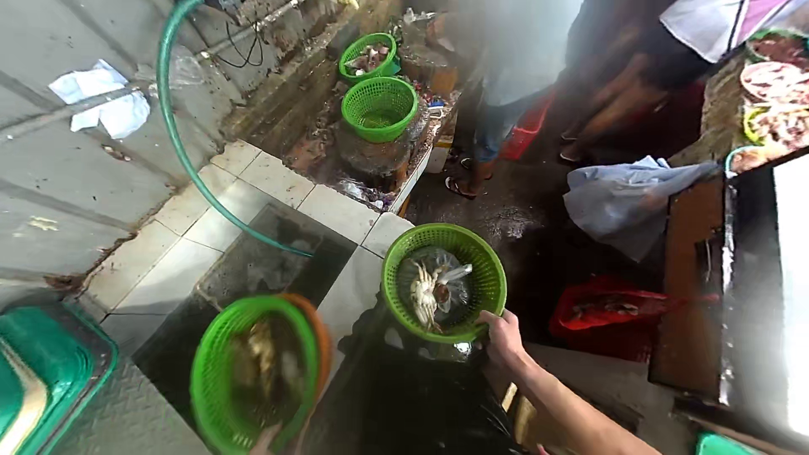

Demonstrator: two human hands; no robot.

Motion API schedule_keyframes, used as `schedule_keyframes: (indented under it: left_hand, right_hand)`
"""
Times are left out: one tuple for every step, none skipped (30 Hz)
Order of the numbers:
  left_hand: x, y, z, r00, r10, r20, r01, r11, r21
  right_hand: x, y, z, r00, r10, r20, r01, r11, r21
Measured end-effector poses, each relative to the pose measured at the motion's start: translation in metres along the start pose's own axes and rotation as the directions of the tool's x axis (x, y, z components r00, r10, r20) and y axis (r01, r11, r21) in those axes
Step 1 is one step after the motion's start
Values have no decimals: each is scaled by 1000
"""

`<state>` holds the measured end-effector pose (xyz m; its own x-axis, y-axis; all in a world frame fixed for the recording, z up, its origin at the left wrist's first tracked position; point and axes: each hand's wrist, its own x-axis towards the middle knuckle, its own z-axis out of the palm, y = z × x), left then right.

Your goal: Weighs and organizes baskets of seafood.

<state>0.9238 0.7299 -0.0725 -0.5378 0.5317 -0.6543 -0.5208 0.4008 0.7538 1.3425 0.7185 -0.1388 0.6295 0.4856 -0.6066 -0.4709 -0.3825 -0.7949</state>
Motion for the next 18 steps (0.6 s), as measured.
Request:
schedule_keyframes:
  left_hand:
    - [4, -13, 29, 1000, -1, 18, 0, 998, 67]
    - [9, -25, 61, 1000, 15, 15, -17, 992, 126]
    - [16, -34, 92, 999, 32, 27, -37, 982, 184]
    - [24, -40, 120, 997, 53, 49, -63, 969, 241]
    - [33, -44, 143, 994, 71, 87, -93, 951, 295]
    - [43, -41, 166, 985, 83, 150, -133, 924, 360]
    - [57, -33, 191, 968, 86, 237, -184, 884, 430]
    - [71, -23, 216, 944, 73, 321, -233, 838, 494]
    - [84, -13, 240, 922, 55, 382, -271, 796, 541]
    - [94, -4, 262, 905, 33, 424, -297, 762, 575]
    - [102, 3, 282, 889, 12, 457, -316, 738, 596]
    - [111, 11, 300, 875, 1, 484, -333, 727, 601]
    - [121, 19, 316, 859, -3, 511, -353, 719, 598]
    - [131, 27, 331, 846, 1, 533, -377, 709, 596]
    - [139, 33, 342, 839, 16, 544, -401, 693, 599]
    - [146, 37, 350, 838, 40, 544, -428, 667, 610]
    - [153, 39, 354, 838, 74, 540, -459, 630, 626]
    - [160, 41, 357, 833, 118, 541, -499, 582, 642]
  right_hand:
    - [10, -8, 3, 999, 3, -32, -2, 1000, 27]
    - [20, -19, 8, 998, 2, -58, 1, 998, 55]
    - [30, -31, 13, 997, -5, -76, 11, 997, 82]
    - [41, -42, 17, 995, -18, -94, 28, 994, 108]
    - [50, -51, 19, 993, -31, -113, 45, 990, 130]
    - [60, -60, 22, 991, -44, -128, 62, 988, 141]
    - [72, -73, 28, 987, -66, -144, 88, 985, 149]
    - [84, -89, 36, 983, -95, -156, 118, 982, 150]
    - [93, -108, 45, 977, -126, -172, 150, 979, 136]
    - [101, -127, 51, 971, -156, -183, 178, 978, 110]
    - [108, -145, 56, 965, -186, -185, 204, 975, 85]
    - [115, -163, 62, 961, -218, -171, 232, 971, 64]
    - [125, -181, 73, 956, -254, -147, 264, 963, 51]
    - [135, -200, 86, 950, -289, -114, 296, 954, 43]
    - [145, -216, 100, 944, -319, -81, 323, 946, 34]
    - [152, -230, 116, 938, -343, -51, 344, 938, 27]
    - [158, -242, 134, 933, -360, -15, 360, 933, 25]
    - [164, -254, 156, 930, -367, 22, 367, 930, 19]
